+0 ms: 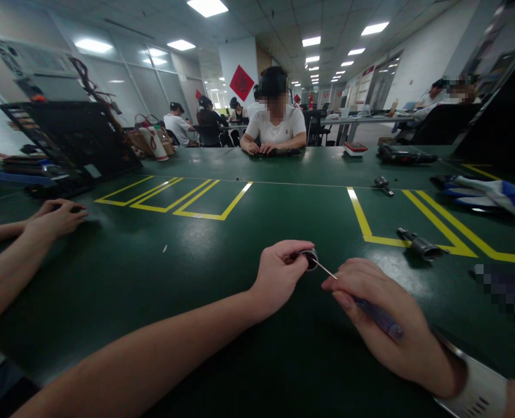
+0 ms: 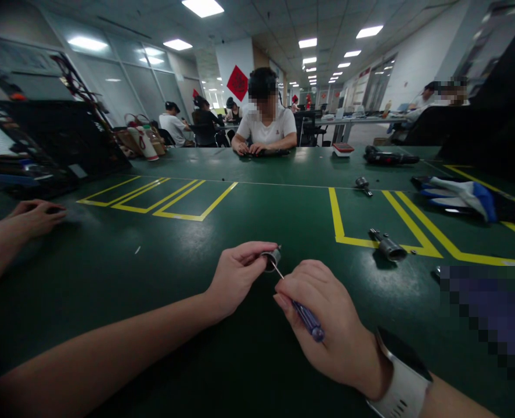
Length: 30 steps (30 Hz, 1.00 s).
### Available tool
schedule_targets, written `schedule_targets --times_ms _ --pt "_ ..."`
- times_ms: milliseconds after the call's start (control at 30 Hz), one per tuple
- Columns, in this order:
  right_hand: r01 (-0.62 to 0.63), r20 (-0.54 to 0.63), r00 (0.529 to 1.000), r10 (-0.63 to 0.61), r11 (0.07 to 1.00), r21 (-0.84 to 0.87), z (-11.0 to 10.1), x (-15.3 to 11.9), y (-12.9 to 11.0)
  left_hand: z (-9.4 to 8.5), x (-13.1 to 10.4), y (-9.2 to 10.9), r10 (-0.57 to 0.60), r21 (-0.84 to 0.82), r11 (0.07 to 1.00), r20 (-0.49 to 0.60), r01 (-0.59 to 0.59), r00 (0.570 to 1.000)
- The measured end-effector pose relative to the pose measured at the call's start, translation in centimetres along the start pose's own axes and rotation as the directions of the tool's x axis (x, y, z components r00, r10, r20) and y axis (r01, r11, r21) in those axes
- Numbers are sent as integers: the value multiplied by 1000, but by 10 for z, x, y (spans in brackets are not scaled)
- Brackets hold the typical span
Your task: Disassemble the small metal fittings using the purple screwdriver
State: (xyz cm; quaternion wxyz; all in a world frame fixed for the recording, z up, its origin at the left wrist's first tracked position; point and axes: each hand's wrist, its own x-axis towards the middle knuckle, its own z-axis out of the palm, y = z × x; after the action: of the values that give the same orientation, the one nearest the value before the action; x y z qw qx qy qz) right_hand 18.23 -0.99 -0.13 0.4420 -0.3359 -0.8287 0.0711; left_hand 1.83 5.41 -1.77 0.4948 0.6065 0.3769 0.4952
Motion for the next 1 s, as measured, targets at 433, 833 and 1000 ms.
schedule_targets --times_ms 433,833,1000 --pt "97 -51 994 -100 993 -60 -2 0 -1 -1 2 -4 -21 13 1000 38 20 999" --pt "41 157 987 21 923 -382 13 1 17 10 -11 -5 -83 -98 989 217 106 973" --pt "72 103 994 -33 911 -406 4 3 15 9 -12 0 -50 -112 990 282 84 958"
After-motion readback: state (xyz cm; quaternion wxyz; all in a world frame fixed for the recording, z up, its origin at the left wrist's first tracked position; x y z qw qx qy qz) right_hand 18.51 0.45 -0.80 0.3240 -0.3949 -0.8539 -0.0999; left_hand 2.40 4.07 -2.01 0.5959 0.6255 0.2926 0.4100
